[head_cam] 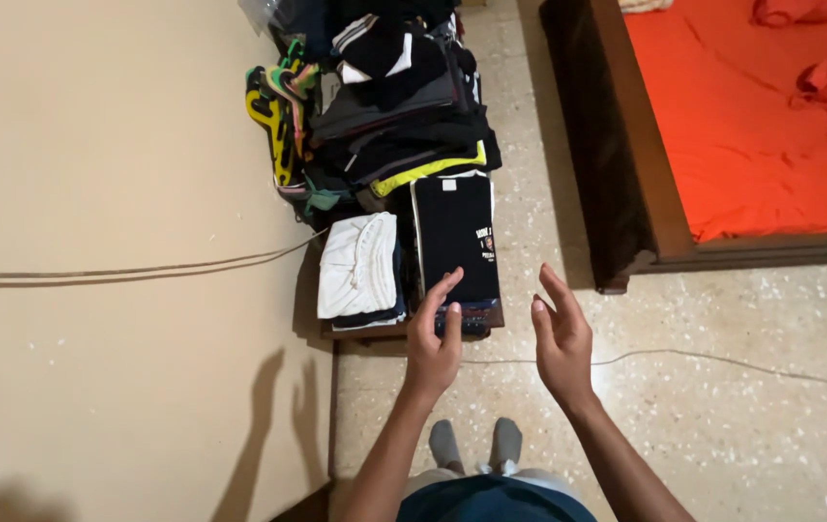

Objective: The person folds white and black t-shirts on a small table, then walks to a wooden wardrobe and places each folded shirt on a shelf. The person repeats this process for multiple shirts, returning to the table to pick up the next item and placing it in the wardrobe.

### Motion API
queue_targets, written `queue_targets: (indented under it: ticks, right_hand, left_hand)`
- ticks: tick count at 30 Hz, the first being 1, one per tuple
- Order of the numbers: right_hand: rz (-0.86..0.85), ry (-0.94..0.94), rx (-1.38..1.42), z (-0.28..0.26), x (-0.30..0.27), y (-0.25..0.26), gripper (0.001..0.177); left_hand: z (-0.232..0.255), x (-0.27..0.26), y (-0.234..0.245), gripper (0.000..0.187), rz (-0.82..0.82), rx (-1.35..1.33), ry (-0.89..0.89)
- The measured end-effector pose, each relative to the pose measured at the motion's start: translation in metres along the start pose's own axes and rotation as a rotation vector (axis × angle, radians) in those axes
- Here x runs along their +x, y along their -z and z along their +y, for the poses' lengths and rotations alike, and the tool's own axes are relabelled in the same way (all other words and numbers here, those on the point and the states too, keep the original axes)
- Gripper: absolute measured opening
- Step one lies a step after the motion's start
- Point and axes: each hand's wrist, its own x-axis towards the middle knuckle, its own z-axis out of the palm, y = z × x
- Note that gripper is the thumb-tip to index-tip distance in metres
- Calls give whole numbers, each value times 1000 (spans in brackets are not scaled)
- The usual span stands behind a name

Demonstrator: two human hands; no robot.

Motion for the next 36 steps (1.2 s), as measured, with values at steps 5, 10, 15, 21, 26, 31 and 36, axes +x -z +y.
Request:
queue_targets:
  ticks: [5, 10, 15, 21, 26, 31, 36]
  right_hand:
    - [26, 5, -35, -3, -8, -19, 44]
    - [15, -12, -90, -9, -14, -29, 43]
    - [-7, -51, -122, 5, -15, -33, 43]
    - [-57, -81, -208, 45, -9, -28, 42]
    - [-105, -113, -255, 83, 0, -27, 41]
    - [-136, -117, -305, 139, 11, -31, 40]
    - [-169, -130, -334, 198, 14, -39, 39]
  left_hand:
    - [-6, 2, 19, 40, -24, -26, 7]
    - [-9, 2, 29, 40, -36, -34, 19]
    - [-27, -3, 31, 40, -16, -31, 65]
    - [-65, -9, 23, 37, 6, -29, 111]
    - [-102, -12, 12, 36, 11, -23, 168]
    - [-156, -10, 0, 35, -10, 44, 178]
    - [-217, -10, -9, 35, -52, 119, 177]
